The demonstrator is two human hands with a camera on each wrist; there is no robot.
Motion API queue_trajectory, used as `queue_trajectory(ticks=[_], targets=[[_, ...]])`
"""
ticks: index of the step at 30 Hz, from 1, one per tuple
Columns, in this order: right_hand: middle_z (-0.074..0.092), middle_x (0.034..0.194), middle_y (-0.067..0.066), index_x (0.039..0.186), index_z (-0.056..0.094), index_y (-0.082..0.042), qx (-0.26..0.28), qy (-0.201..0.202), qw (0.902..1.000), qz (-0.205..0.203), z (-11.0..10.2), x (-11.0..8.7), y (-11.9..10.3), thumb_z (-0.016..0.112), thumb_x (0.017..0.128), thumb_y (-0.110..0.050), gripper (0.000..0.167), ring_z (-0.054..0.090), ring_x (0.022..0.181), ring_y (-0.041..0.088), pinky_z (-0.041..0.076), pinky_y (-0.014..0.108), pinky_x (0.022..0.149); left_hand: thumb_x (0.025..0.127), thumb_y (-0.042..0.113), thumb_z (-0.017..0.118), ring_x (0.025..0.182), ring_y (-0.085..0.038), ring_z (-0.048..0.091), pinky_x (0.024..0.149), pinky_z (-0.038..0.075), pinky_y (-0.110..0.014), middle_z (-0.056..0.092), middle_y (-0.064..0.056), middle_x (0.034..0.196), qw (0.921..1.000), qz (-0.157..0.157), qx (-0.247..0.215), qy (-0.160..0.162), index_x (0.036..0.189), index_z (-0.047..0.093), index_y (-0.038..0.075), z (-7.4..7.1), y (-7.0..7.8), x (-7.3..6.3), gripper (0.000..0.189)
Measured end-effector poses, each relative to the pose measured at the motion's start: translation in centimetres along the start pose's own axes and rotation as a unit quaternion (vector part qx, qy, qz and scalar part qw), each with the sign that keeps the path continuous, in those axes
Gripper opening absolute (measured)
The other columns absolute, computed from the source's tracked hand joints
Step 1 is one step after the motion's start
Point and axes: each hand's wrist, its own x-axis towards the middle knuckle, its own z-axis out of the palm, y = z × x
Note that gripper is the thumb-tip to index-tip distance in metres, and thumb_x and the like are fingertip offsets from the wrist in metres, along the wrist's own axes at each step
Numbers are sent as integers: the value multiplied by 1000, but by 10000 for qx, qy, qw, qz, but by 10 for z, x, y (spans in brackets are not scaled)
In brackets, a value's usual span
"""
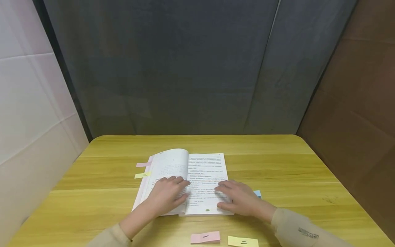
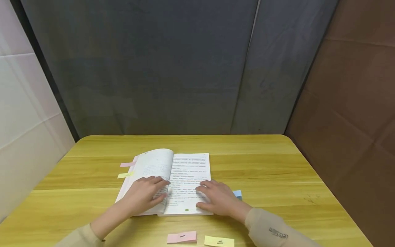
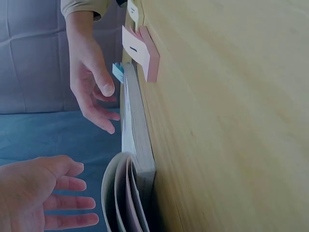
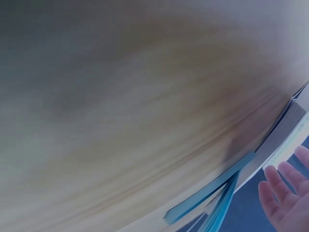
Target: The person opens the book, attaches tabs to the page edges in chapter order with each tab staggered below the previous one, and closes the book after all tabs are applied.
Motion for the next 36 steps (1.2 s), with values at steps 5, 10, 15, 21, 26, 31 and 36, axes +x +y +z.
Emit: queue_trajectory(ticks=[5, 10, 15, 21, 26, 31, 36], targets=[[52, 117, 3, 115, 56, -17, 29, 73, 10000, 58, -1, -8, 5, 52, 83, -46, 43, 48, 106, 19, 43, 39, 82, 77, 31, 61, 69, -13, 54, 55, 44, -29, 60, 2, 86, 9999, 133, 1, 2, 100, 63, 13, 2, 5, 6, 29], [53, 116, 2, 114, 57, -16, 76, 138, 9997, 186, -2, -15, 10, 53, 83, -46, 43, 49, 105, 19, 43, 39, 81, 77, 32, 61, 69, -13, 54, 56, 44, -29, 60, 2, 86, 9998, 151, -48, -108, 101, 63, 13, 4, 11, 13, 30], [53, 115, 3, 113, 58, -15, 115, 212, 9995, 214, -4, -20, 14, 54, 82, -46, 43, 49, 103, 18, 44, 39, 79, 78, 33, 62, 71, -14, 55, 58, 45, -30, 61, 2, 88, 9995, 174, -121, -227, 102, 63, 13, 6, 17, 20, 32], [54, 114, 3, 112, 59, -13, 144, 293, 9991, 287, -8, -26, 19, 56, 82, -44, 43, 51, 101, 19, 45, 38, 77, 78, 34, 61, 70, -14, 55, 56, 43, -28, 61, 2, 87, 9991, 344, -137, -210, 102, 63, 13, 8, 24, 29, 31], [54, 113, 5, 112, 60, -11, 82, 401, 9986, 342, -10, -31, 24, 59, 81, -41, 43, 52, 99, 20, 46, 37, 74, 77, 33, 62, 67, -14, 53, 52, 40, -25, 60, 3, 84, 9987, 488, -107, -135, 100, 63, 14, 9, 29, 35, 30], [55, 113, 5, 111, 61, -12, -18, 466, 9980, 434, -12, -36, 30, 61, 79, -39, 42, 52, 99, 20, 47, 37, 73, 77, 34, 61, 66, -13, 53, 50, 39, -23, 60, 4, 83, 9980, 623, -75, -60, 99, 64, 15, 11, 35, 42, 29], [55, 113, 4, 110, 61, -14, 13, 340, 9976, 601, -14, -41, 34, 60, 79, -42, 42, 52, 99, 20, 46, 38, 74, 78, 36, 60, 67, -13, 54, 49, 39, -23, 60, 4, 83, 9972, 738, 25, -79, 98, 64, 16, 13, 42, 51, 29]])
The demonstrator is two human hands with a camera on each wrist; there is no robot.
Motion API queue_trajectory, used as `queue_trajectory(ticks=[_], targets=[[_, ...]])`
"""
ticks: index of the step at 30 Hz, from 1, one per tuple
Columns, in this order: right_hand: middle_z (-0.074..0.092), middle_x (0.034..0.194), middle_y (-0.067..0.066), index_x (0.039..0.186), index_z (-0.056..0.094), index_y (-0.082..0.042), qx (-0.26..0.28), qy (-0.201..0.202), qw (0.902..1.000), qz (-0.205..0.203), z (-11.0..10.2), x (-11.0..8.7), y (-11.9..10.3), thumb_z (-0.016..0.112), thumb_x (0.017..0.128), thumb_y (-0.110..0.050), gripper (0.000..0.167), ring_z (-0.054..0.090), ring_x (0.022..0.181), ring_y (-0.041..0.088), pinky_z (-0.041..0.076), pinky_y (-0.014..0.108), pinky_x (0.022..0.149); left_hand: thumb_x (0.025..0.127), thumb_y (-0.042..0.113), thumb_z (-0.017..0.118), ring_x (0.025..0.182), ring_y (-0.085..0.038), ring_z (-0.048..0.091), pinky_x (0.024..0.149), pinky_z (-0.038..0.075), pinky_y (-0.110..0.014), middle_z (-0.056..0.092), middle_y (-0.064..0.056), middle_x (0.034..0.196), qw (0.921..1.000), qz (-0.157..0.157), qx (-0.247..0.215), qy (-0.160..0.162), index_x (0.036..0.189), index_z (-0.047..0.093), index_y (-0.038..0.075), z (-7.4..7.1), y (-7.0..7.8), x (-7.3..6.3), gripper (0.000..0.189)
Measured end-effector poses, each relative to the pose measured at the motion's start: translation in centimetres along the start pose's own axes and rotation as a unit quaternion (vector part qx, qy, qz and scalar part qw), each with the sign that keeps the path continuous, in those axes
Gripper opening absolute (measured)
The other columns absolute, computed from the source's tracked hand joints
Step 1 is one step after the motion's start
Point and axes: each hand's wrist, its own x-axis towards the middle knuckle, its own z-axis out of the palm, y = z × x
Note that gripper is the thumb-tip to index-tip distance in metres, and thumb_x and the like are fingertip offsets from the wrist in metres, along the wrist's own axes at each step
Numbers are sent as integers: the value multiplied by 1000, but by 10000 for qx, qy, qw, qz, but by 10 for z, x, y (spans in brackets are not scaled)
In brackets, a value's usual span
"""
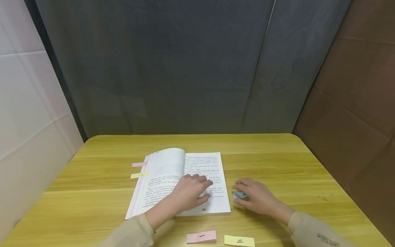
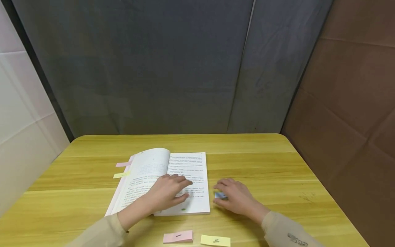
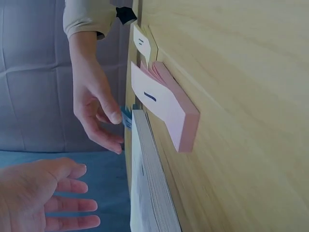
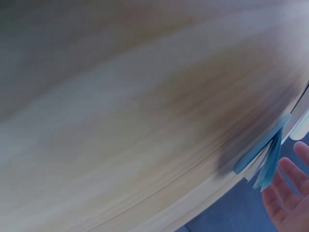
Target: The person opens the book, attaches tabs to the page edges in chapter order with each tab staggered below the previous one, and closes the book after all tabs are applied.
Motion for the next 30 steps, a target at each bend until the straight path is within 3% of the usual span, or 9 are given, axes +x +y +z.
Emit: queue_trajectory(ticks=[13, 20, 30], targets=[[57, 107, 4, 105, 62, -12, -107, 11, 9999, 136, -4, -12, 13, 64, 76, -41, 41, 53, 94, 20, 46, 39, 73, 78, 39, 59, 66, -9, 52, 50, 37, -21, 57, 8, 78, 9985, 212, 168, -471, 95, 63, 19, 6, 24, 27, 26], [58, 106, 6, 104, 62, -11, -181, 85, 9997, 143, -7, -17, 18, 64, 77, -39, 39, 54, 94, 22, 47, 40, 72, 77, 39, 61, 62, -7, 48, 47, 33, -19, 54, 10, 74, 9979, 294, 230, -531, 90, 63, 21, 15, 32, 37, 23], [58, 104, 5, 101, 63, -10, -213, 172, 9995, 185, -9, -22, 23, 65, 77, -38, 37, 54, 91, 20, 47, 38, 70, 77, 37, 59, 58, -6, 45, 47, 34, -19, 49, 10, 70, 9951, 348, 220, -897, 86, 62, 22, 27, 43, 50, 18]])
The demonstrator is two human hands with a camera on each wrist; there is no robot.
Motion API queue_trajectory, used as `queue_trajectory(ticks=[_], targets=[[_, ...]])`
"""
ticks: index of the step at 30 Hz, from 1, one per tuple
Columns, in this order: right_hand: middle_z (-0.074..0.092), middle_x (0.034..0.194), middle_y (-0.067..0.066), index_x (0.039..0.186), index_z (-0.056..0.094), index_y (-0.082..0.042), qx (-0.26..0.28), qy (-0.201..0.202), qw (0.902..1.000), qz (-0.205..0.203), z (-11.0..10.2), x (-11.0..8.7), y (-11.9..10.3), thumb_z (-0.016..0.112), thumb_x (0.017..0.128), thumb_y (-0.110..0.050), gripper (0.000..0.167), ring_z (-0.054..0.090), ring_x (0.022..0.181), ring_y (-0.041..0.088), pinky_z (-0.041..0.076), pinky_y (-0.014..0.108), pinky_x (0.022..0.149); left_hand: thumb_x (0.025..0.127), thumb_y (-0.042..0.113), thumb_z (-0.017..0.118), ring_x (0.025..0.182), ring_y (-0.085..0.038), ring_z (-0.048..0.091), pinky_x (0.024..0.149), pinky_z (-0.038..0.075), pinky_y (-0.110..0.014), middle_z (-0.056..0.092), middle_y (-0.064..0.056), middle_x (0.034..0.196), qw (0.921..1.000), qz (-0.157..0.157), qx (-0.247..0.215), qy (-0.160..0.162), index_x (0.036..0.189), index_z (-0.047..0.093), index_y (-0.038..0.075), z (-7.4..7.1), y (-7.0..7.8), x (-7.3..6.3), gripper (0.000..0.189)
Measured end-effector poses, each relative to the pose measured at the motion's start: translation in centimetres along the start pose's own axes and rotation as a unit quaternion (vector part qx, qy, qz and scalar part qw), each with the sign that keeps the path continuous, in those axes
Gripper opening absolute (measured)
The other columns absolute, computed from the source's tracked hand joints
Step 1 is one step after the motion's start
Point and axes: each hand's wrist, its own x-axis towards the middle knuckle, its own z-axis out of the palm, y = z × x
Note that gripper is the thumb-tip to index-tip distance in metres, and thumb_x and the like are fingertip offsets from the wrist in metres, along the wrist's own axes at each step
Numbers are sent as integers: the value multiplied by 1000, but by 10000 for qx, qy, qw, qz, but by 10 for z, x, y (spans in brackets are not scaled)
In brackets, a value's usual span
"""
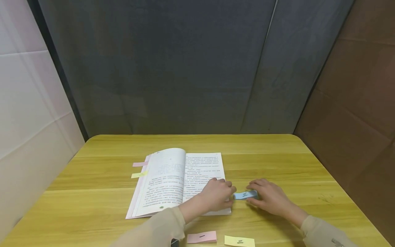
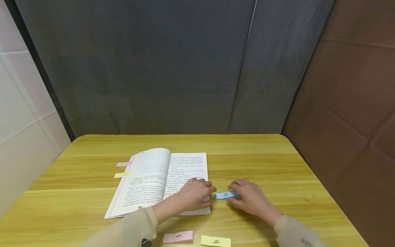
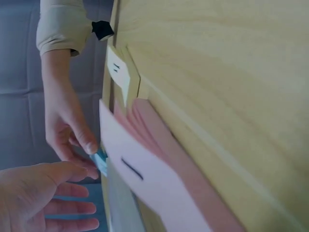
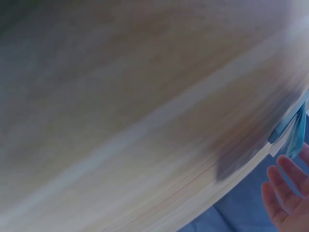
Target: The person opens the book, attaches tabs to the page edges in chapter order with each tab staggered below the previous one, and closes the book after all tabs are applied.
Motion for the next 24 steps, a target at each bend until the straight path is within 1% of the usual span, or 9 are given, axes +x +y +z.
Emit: queue_trajectory(ticks=[4, 8, 13, 18, 24], targets=[[58, 103, 5, 100, 64, -10, -10, 19, 10000, 5, 0, -2, 3, 64, 77, -38, 36, 54, 90, 20, 47, 37, 70, 77, 36, 59, 58, -7, 43, 47, 34, -19, 47, 9, 68, 9999, -92, -33, -131, 80, 59, 21, 7, 4, 7, 14], [58, 102, 4, 99, 64, -10, -14, 11, 10000, 33, 1, -3, 6, 63, 78, -39, 36, 54, 90, 20, 47, 37, 69, 76, 35, 58, 60, -9, 43, 49, 36, -21, 48, 7, 71, 9996, -172, -37, -238, 82, 59, 19, 15, 7, 12, 17], [58, 101, 2, 98, 64, -12, -53, 30, 9999, 121, 1, -5, 7, 64, 77, -39, 35, 54, 90, 19, 47, 36, 68, 76, 37, 59, 66, -10, 43, 53, 37, -21, 48, 6, 77, 9997, -158, -9, -188, 87, 61, 19, 24, 9, 17, 21], [58, 101, 2, 97, 64, -11, -53, 71, 9999, 80, 1, -5, 8, 65, 77, -38, 34, 54, 89, 19, 47, 35, 67, 76, 40, 59, 67, -9, 41, 53, 35, -21, 47, 6, 78, 9996, -212, 10, -189, 89, 62, 19, 30, 10, 20, 25], [58, 99, 1, 97, 64, -11, -56, 138, 9999, 4, 1, -4, 9, 65, 77, -37, 33, 54, 87, 17, 47, 33, 65, 77, 45, 58, 67, -10, 41, 52, 32, -21, 48, 7, 79, 9991, -289, 89, -298, 90, 62, 20, 33, 10, 23, 28]])
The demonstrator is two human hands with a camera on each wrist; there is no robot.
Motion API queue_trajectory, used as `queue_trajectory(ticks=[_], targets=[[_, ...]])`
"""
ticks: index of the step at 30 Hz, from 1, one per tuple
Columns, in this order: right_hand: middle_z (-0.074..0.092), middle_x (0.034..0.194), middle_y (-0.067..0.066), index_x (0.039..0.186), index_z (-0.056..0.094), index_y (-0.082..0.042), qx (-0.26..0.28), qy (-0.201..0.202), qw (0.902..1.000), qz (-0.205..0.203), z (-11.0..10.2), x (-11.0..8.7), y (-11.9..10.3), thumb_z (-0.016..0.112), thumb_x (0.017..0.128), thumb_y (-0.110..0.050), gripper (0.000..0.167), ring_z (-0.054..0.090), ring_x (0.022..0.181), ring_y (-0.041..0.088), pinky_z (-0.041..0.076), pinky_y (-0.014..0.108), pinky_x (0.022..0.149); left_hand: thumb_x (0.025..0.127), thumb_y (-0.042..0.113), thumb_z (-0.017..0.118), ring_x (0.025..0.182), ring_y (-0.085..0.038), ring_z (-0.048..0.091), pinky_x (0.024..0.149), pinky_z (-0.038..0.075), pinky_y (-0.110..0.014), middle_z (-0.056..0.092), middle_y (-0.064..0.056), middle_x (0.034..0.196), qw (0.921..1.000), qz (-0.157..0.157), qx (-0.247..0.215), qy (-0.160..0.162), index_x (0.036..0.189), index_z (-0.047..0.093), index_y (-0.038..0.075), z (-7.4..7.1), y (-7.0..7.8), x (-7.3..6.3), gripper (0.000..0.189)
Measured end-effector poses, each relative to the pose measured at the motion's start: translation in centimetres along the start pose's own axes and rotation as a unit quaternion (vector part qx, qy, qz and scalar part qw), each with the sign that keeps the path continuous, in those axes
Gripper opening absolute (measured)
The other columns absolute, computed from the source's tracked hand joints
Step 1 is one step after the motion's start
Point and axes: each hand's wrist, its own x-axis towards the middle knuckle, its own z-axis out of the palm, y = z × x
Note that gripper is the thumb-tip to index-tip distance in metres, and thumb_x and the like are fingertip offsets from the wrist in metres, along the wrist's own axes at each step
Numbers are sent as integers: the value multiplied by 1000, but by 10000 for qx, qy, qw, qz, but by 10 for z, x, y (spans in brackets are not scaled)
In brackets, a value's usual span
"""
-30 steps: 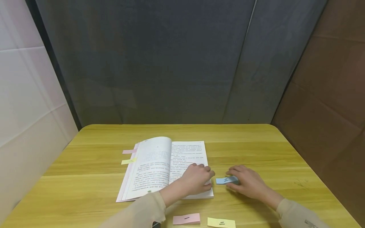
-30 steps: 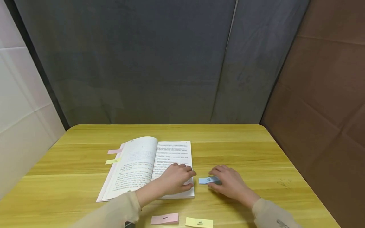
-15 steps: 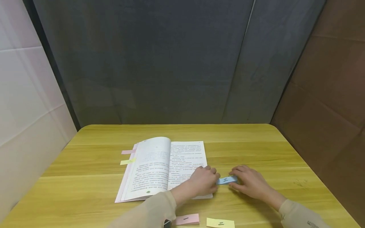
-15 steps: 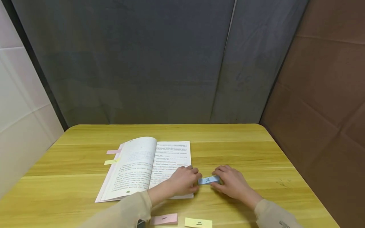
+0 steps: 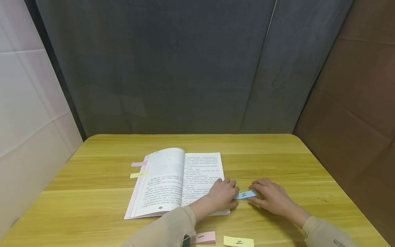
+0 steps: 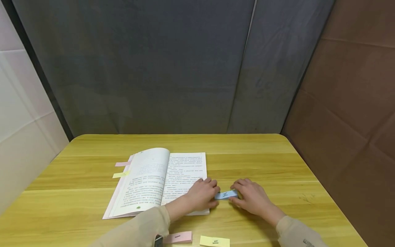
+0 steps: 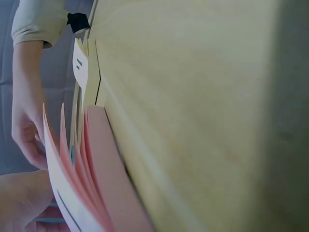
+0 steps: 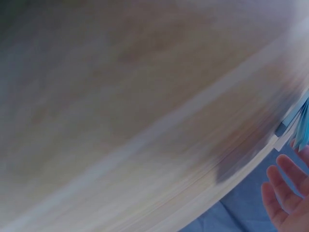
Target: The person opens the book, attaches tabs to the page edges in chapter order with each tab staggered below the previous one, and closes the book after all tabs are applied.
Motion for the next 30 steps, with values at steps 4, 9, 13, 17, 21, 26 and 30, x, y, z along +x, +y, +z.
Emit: queue_trajectory(ticks=[4, 9, 13, 17, 21, 26, 30], targets=[[58, 99, 1, 97, 64, -11, -10, 38, 10000, -35, -1, 1, 0, 65, 77, -37, 32, 54, 87, 17, 47, 32, 64, 78, 46, 59, 69, -9, 43, 53, 31, -21, 50, 7, 82, 10000, -45, 42, -39, 92, 62, 21, 0, 0, 1, 28], [59, 99, 1, 96, 64, -11, -13, 52, 10000, -6, -1, 1, -1, 64, 78, -37, 32, 54, 86, 16, 47, 32, 64, 79, 42, 60, 70, -9, 45, 54, 32, -20, 51, 8, 82, 10000, -60, 11, -21, 90, 62, 22, -1, -1, 1, 23], [59, 98, 0, 95, 65, -12, -2, 35, 10000, 68, -1, 1, -1, 62, 79, -39, 31, 54, 87, 16, 47, 33, 65, 79, 41, 60, 67, -9, 43, 53, 32, -20, 50, 8, 78, 10000, -13, 39, 83, 88, 62, 21, 0, -1, 0, 22], [59, 96, -1, 93, 66, -13, -55, 62, 9999, 128, -2, 1, -2, 60, 80, -41, 31, 55, 87, 16, 47, 33, 65, 78, 40, 60, 67, -9, 44, 58, 34, -22, 50, 8, 75, 9995, 36, 94, 310, 84, 61, 21, 1, -2, -2, 20], [60, 94, -2, 90, 66, -15, -85, 119, 9998, 159, -3, 2, -3, 59, 80, -42, 29, 55, 85, 15, 47, 31, 64, 79, 39, 60, 73, -10, 49, 70, 37, -29, 56, 8, 77, 9986, 34, 88, 512, 83, 62, 21, -2, -2, -5, 19], [61, 92, -4, 86, 66, -18, -24, 219, 9996, 173, -8, 5, -5, 60, 81, -41, 24, 55, 84, 13, 47, 31, 63, 79, 37, 58, 74, -11, 51, 76, 37, -33, 57, 8, 76, 9970, 16, 2, 775, 78, 59, 20, -5, -5, -9, 17], [61, 91, -4, 83, 67, -19, -12, 437, 9990, 67, -13, 8, -7, 61, 80, -37, 19, 55, 83, 13, 48, 31, 62, 79, 35, 58, 74, -10, 52, 77, 37, -35, 56, 8, 75, 9950, 11, -93, 993, 75, 58, 19, -7, -9, -15, 16]])
